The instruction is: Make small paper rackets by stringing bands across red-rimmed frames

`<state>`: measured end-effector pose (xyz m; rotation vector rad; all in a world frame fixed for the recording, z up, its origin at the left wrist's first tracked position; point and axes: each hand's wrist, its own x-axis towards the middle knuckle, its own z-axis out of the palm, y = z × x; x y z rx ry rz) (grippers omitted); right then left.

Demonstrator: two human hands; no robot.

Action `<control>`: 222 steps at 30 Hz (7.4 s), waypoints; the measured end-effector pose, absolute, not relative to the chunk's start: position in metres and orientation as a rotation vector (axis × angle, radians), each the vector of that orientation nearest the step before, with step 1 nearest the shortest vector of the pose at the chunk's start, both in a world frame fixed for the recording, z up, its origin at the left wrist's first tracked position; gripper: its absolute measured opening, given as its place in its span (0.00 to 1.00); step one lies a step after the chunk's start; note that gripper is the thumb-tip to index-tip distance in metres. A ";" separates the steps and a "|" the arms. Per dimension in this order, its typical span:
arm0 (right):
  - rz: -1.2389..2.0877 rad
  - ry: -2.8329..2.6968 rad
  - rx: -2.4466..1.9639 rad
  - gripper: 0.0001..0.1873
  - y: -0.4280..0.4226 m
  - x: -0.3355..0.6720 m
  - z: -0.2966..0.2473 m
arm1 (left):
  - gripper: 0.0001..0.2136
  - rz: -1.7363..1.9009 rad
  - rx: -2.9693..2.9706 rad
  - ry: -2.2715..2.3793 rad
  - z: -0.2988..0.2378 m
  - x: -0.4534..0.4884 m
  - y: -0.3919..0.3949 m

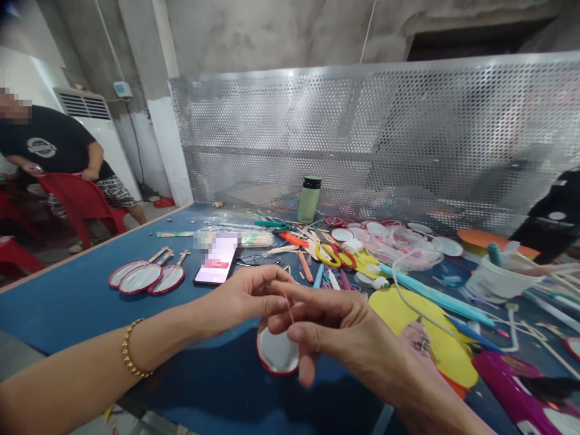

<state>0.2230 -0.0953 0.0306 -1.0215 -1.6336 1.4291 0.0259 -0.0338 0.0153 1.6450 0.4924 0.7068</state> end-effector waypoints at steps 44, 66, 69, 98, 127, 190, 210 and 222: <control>0.697 -1.865 -1.338 0.26 -0.084 0.220 0.022 | 0.29 0.982 2.289 0.634 0.002 0.033 -0.050; 1.021 -1.584 -1.298 0.34 -0.080 0.217 0.017 | 0.41 1.040 2.395 0.697 0.001 0.029 -0.047; 1.083 -1.582 -1.263 0.34 -0.083 0.218 0.017 | 0.40 1.041 2.413 0.710 0.002 0.030 -0.050; 0.835 -1.664 -1.417 0.25 -0.076 0.211 0.010 | 0.31 0.904 2.047 0.798 0.001 0.030 -0.047; 0.825 -1.503 -1.491 0.26 -0.079 0.200 0.012 | 0.31 1.084 2.569 0.759 -0.008 0.036 -0.044; 1.193 -1.085 -1.065 0.18 -0.082 0.195 0.016 | 0.12 1.118 1.659 0.845 0.015 0.026 -0.021; 0.399 -1.676 -1.327 0.11 -0.084 0.195 0.000 | 0.08 1.154 1.674 0.816 0.015 0.026 -0.028; 0.379 -1.647 -1.181 0.09 -0.086 0.190 0.004 | 0.06 1.157 1.620 0.802 0.021 0.022 -0.024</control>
